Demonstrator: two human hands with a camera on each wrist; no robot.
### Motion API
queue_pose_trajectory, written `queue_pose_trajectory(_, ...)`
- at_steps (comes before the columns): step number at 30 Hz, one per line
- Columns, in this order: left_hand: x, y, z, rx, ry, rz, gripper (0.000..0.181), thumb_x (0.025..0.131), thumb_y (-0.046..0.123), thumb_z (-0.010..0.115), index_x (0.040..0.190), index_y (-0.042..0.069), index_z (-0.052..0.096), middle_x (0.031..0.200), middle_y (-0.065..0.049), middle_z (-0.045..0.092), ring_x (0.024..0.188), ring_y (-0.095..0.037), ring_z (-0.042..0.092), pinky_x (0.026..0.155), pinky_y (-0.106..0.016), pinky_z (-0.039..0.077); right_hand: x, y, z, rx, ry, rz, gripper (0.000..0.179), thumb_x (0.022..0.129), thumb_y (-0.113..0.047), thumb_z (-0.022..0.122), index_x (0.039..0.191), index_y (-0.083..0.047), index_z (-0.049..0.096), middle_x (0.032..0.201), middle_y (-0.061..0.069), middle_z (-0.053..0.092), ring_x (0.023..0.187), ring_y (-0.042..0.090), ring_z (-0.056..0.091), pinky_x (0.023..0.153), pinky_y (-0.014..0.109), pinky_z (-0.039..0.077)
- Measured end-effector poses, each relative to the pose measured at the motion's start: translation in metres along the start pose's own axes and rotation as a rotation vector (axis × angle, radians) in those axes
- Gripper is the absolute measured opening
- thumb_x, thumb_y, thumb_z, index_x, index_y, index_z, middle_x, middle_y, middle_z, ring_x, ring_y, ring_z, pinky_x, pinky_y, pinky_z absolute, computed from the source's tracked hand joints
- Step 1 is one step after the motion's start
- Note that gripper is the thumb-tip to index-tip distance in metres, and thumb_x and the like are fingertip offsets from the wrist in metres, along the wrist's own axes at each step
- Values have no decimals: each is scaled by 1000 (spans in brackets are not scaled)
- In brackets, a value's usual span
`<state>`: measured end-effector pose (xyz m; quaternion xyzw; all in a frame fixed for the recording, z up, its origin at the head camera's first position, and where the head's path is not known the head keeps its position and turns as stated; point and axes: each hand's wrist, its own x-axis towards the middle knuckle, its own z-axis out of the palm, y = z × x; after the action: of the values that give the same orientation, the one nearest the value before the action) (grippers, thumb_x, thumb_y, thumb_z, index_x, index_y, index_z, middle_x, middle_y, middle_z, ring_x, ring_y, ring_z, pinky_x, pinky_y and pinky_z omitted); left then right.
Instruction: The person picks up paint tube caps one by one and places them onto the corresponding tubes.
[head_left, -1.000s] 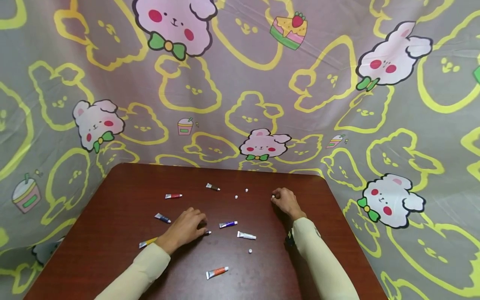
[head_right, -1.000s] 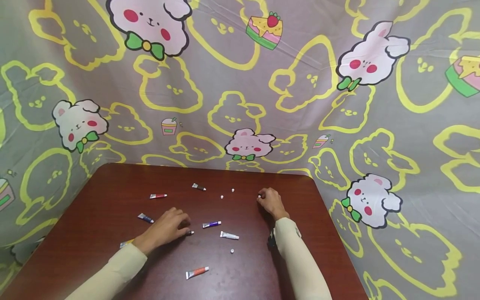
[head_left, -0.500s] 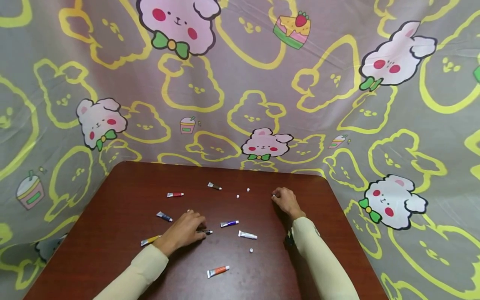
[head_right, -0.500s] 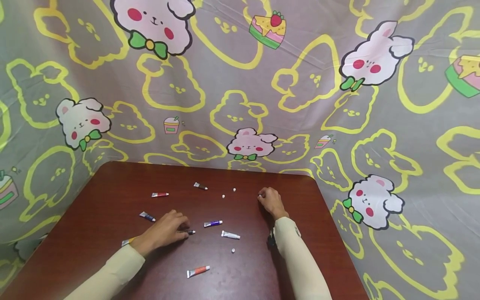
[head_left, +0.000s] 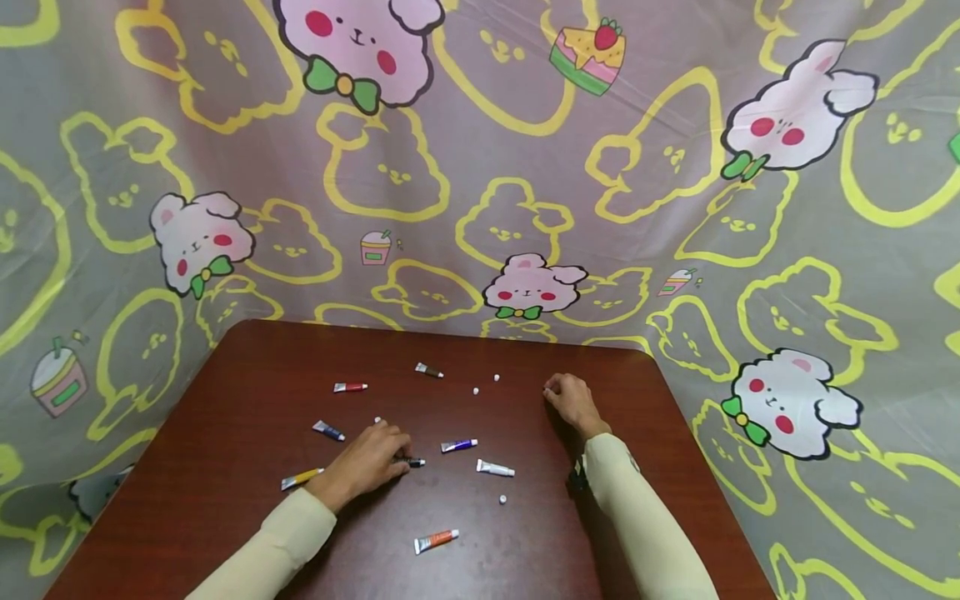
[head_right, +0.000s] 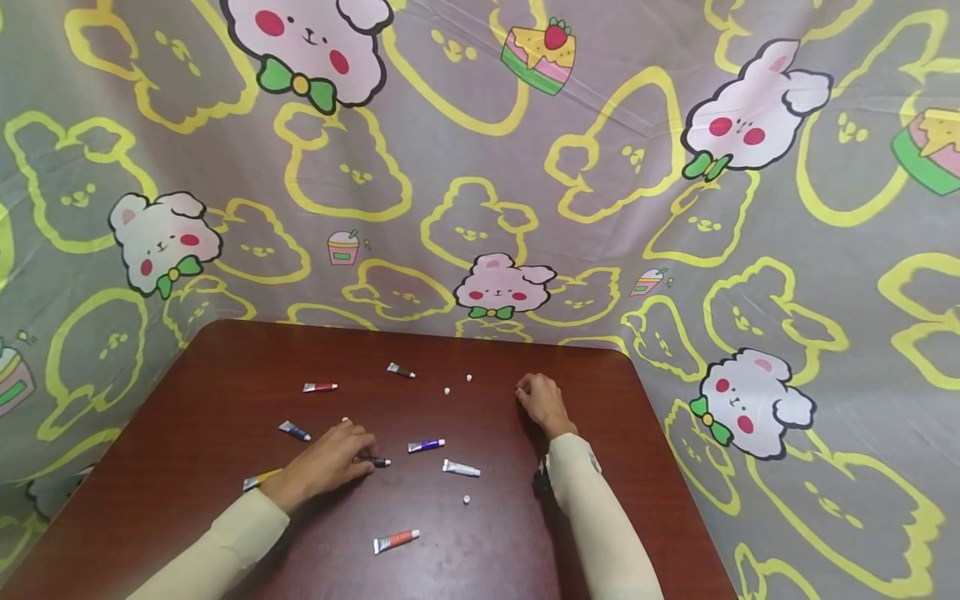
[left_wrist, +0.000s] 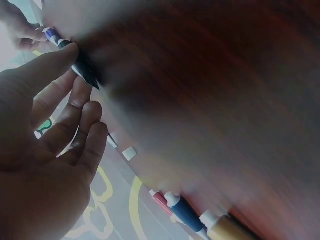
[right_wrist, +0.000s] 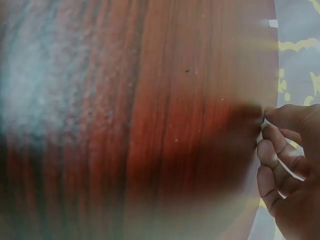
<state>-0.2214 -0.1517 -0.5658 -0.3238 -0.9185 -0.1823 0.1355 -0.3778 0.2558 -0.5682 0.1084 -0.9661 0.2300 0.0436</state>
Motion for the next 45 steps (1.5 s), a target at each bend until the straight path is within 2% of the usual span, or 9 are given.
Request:
queue_pose_trajectory(13, 1, 1, 2, 3, -43, -66, 20, 83, 17, 91, 91, 15, 72, 87, 1, 70, 82, -17, 57, 73, -35, 49, -4, -5, -7, 8, -1, -31, 6, 100, -12, 76, 103, -7, 79, 98, 11, 77, 99, 33, 73, 94, 56, 57)
queue_pose_trajectory(17, 0, -5, 9, -24, 36, -16, 22, 79, 16, 91, 89, 16, 71, 84, 2, 69, 79, -18, 57, 70, -36, 48, -7, -8, -10, 9, -17, -36, 5, 100, -12, 77, 102, -9, 79, 97, 9, 77, 99, 32, 73, 93, 55, 57)
queue_pose_trajectory(21, -2, -24, 31, -38, 127, 56, 22, 80, 20, 90, 89, 19, 70, 83, 5, 67, 77, -15, 54, 64, -40, 43, -11, -12, -14, 18, -29, -41, 4, 100, -14, 77, 101, -10, 79, 97, 8, 77, 99, 31, 73, 92, 54, 57)
queue_pose_trajectory(23, -2, -26, 33, -38, 151, 68, 22, 79, 20, 90, 89, 19, 70, 82, 6, 67, 76, -15, 54, 63, -41, 43, -12, -13, -14, 17, -29, -56, 4, 100, -14, 77, 101, -10, 79, 97, 7, 78, 98, 30, 73, 92, 54, 58)
queue_pose_trajectory(26, -1, -18, 23, -41, 143, 45, 23, 76, 17, 90, 88, 18, 70, 82, 5, 67, 77, -16, 56, 65, -40, 45, -14, -15, -15, 10, -29, -77, 4, 100, -14, 77, 100, -11, 80, 97, 6, 79, 98, 29, 73, 91, 53, 58)
queue_pose_trajectory(28, 1, -7, 11, -42, 110, 12, 24, 75, 15, 91, 87, 17, 71, 82, 4, 68, 77, -17, 57, 68, -36, 47, -16, -17, -16, 4, -28, -89, 3, 99, -13, 77, 100, -11, 80, 96, 6, 79, 96, 28, 73, 90, 52, 58)
queue_pose_trajectory(33, 4, 2, -1, -7, 25, -46, 20, 81, 15, 90, 89, 16, 72, 84, 3, 70, 80, -17, 57, 73, -35, 48, -20, -22, -19, 6, -17, -98, 6, 98, -14, 79, 99, -8, 79, 92, 6, 78, 93, 28, 73, 88, 51, 57)
queue_pose_trajectory(41, 4, -4, 8, -30, 133, 47, 22, 78, 15, 90, 89, 14, 70, 83, 1, 68, 78, -16, 54, 70, -36, 46, -29, -25, -21, 13, -16, -120, 7, 98, -15, 78, 100, -8, 78, 92, 4, 78, 92, 26, 73, 87, 49, 57)
queue_pose_trajectory(45, 6, -3, 6, -33, 114, 35, 22, 80, 16, 90, 89, 15, 70, 84, 2, 68, 79, -16, 55, 71, -37, 46, -35, -23, -21, 10, -17, -114, 9, 99, -17, 78, 99, -8, 78, 92, 1, 78, 89, 22, 71, 85, 46, 57)
